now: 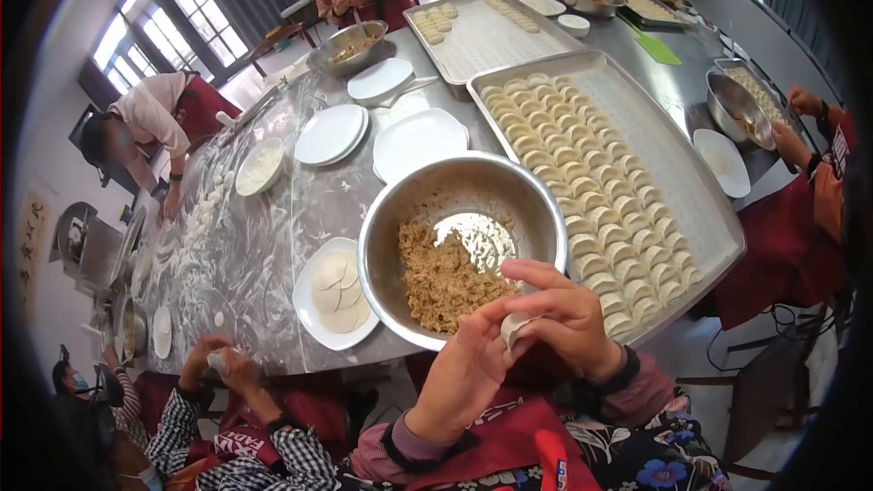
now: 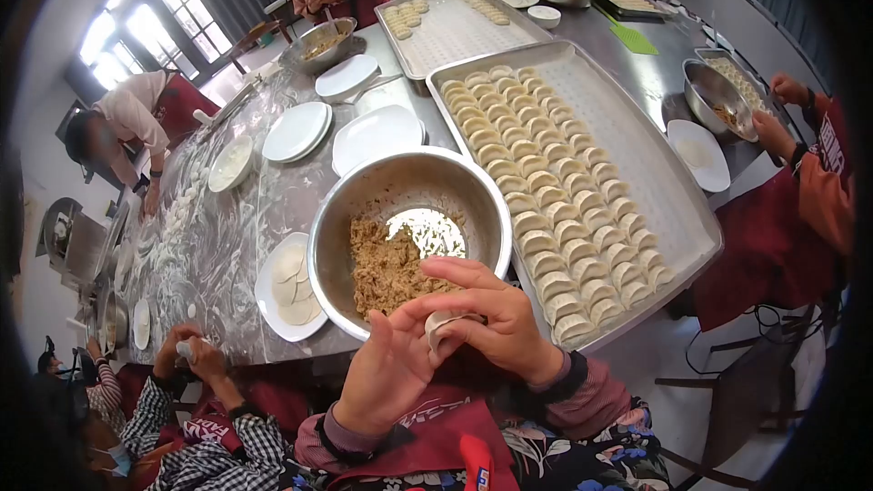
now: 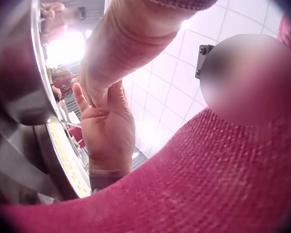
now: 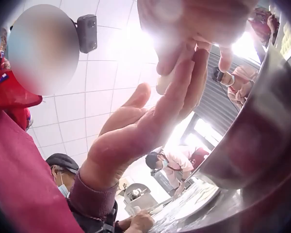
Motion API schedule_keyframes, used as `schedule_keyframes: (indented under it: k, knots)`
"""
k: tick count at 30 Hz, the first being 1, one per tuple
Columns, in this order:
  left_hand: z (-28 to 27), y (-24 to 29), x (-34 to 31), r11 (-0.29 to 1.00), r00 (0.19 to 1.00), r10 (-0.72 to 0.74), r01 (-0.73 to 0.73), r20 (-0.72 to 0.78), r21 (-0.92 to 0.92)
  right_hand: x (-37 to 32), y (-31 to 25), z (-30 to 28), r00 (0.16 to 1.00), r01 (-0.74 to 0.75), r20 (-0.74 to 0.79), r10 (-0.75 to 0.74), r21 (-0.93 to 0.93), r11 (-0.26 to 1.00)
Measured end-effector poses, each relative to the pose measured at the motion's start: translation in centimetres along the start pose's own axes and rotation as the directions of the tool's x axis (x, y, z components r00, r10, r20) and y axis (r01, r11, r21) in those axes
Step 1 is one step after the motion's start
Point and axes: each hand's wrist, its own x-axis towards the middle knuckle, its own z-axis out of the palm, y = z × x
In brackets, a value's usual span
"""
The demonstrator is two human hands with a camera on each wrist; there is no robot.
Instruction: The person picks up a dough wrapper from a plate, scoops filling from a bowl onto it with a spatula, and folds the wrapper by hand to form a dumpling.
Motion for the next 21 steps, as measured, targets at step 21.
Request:
schedule_keyframes:
  k: [21]
  knots:
    - [0.9, 0.0, -0.7, 0.998, 0.998, 0.061, -0.061, -0.009, -0.014, -2.5, -1.5, 0.0, 0.974, -0.204, -0.121, 0.194, -0.076, 0.976]
